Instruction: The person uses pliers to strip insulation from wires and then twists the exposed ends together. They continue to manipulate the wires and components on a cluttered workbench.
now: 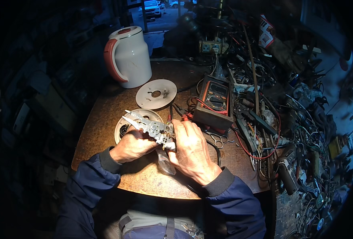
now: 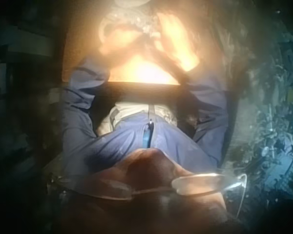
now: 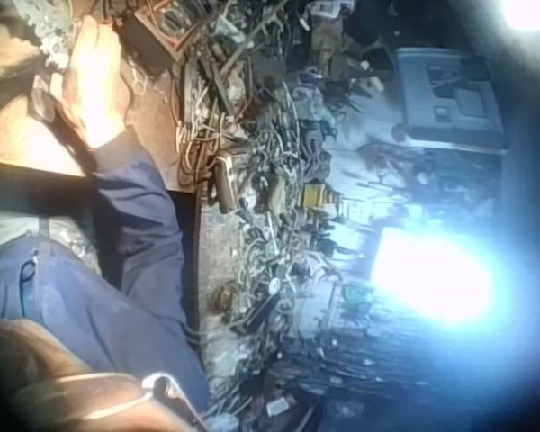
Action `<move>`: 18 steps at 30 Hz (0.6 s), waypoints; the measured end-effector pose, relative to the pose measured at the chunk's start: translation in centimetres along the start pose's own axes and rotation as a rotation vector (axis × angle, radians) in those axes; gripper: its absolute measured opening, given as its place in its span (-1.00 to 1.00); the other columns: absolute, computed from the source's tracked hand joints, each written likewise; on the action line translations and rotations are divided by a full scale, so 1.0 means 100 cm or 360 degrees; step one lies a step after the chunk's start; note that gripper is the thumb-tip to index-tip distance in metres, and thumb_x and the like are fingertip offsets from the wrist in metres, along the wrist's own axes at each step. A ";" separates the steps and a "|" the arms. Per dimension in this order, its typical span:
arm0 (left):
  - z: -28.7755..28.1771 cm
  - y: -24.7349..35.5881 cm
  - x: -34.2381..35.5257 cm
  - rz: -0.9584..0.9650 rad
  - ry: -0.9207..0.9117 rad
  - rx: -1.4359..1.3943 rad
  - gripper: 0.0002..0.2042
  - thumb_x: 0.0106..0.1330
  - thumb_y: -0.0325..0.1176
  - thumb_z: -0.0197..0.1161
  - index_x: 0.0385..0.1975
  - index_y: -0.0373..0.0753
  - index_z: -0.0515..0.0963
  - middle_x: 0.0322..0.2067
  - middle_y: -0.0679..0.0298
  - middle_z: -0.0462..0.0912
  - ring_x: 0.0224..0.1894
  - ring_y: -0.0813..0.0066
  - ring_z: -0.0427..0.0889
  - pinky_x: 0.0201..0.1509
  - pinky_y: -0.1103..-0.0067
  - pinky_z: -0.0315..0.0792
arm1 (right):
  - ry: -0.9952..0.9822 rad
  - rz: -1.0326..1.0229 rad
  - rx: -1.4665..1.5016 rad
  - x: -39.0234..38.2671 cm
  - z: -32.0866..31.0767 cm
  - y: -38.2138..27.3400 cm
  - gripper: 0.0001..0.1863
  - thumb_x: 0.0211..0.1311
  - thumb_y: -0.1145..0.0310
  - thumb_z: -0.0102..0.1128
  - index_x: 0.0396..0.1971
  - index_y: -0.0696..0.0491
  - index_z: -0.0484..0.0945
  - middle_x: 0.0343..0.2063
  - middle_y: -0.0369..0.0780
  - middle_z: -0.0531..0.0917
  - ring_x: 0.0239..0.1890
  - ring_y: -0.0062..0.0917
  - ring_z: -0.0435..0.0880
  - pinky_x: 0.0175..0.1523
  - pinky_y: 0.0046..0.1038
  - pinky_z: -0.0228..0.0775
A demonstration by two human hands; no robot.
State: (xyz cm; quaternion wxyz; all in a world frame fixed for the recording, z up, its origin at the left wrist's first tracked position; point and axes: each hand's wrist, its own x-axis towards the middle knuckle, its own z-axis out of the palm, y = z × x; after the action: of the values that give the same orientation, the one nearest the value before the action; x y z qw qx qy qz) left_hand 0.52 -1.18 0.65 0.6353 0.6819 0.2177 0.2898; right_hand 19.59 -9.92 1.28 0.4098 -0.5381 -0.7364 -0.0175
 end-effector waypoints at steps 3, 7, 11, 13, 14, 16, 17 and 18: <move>-0.005 -0.006 0.000 -0.0066 0.0013 0.0125 -0.81 0.37 -0.50 0.26 -0.08 -0.36 0.65 -0.20 0.23 0.74 -0.18 0.52 0.67 -0.03 0.56 0.55 | 0.0004 -0.0012 -0.0010 -0.001 0.001 0.000 -0.32 -0.19 0.54 0.38 0.08 0.32 0.44 -0.21 0.03 0.52 -0.15 -0.09 0.56 0.03 -0.18 0.46; -0.002 0.000 -0.001 -0.0119 0.0023 0.0027 -0.82 0.36 -0.48 0.27 -0.10 -0.36 0.65 -0.21 0.22 0.74 -0.18 0.54 0.67 -0.05 0.57 0.55 | 0.0005 0.0006 -0.0011 -0.001 0.001 0.002 -0.29 -0.23 0.56 0.35 0.10 0.28 0.42 -0.19 0.06 0.54 -0.14 -0.01 0.59 0.00 -0.17 0.50; -0.003 -0.002 -0.001 -0.0134 0.0016 -0.0013 -0.81 0.38 -0.47 0.27 -0.07 -0.36 0.65 -0.18 0.25 0.74 -0.17 0.55 0.66 -0.03 0.58 0.55 | 0.0029 -0.0042 -0.0023 -0.001 0.002 0.003 -0.33 -0.20 0.57 0.36 0.08 0.31 0.43 -0.24 0.04 0.55 -0.18 -0.07 0.59 -0.01 -0.18 0.50; -0.003 -0.001 0.000 -0.0121 -0.0015 -0.0033 -0.80 0.39 -0.47 0.27 -0.04 -0.35 0.64 -0.16 0.27 0.74 -0.14 0.55 0.65 0.00 0.58 0.54 | 0.0043 -0.0063 -0.0022 0.000 0.001 0.002 -0.34 -0.19 0.57 0.37 0.06 0.32 0.44 -0.27 0.03 0.55 -0.20 -0.10 0.59 -0.02 -0.19 0.49; 0.000 0.002 -0.001 -0.0099 -0.0029 -0.0080 -0.80 0.41 -0.46 0.27 -0.03 -0.34 0.63 -0.14 0.27 0.73 -0.13 0.55 0.65 0.02 0.58 0.54 | 0.0041 -0.0051 -0.0013 0.000 0.000 0.002 -0.34 -0.19 0.57 0.37 0.06 0.32 0.44 -0.27 0.03 0.55 -0.20 -0.10 0.59 -0.02 -0.19 0.50; 0.000 0.003 -0.001 -0.0111 -0.0052 -0.0124 -0.79 0.43 -0.45 0.26 0.00 -0.33 0.63 -0.12 0.28 0.73 -0.09 0.56 0.64 0.06 0.59 0.53 | 0.0039 -0.0043 0.0010 0.001 0.000 0.001 -0.34 -0.19 0.57 0.37 0.06 0.32 0.44 -0.27 0.03 0.56 -0.19 -0.10 0.60 -0.01 -0.19 0.51; -0.002 0.002 -0.002 -0.0144 -0.0061 -0.0120 -0.78 0.44 -0.44 0.26 0.01 -0.33 0.62 -0.10 0.28 0.72 -0.08 0.56 0.64 0.07 0.59 0.52 | 0.0039 -0.0044 0.0024 0.001 0.000 0.002 -0.34 -0.19 0.57 0.37 0.06 0.32 0.44 -0.27 0.03 0.56 -0.19 -0.10 0.60 -0.01 -0.20 0.51; -0.003 0.001 -0.003 -0.0179 -0.0071 -0.0117 -0.78 0.45 -0.43 0.26 0.02 -0.32 0.62 -0.09 0.27 0.72 -0.06 0.56 0.63 0.09 0.59 0.51 | 0.0038 -0.0044 0.0037 0.000 0.001 0.003 -0.34 -0.19 0.57 0.37 0.06 0.32 0.44 -0.27 0.03 0.56 -0.19 -0.10 0.60 -0.01 -0.20 0.51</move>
State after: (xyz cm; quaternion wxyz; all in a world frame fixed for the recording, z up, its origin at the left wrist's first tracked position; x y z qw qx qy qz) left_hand 0.09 -1.16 0.74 0.6799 0.6510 0.2307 0.2464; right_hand 19.78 -9.76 1.15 0.4244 -0.5227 -0.7391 -0.0211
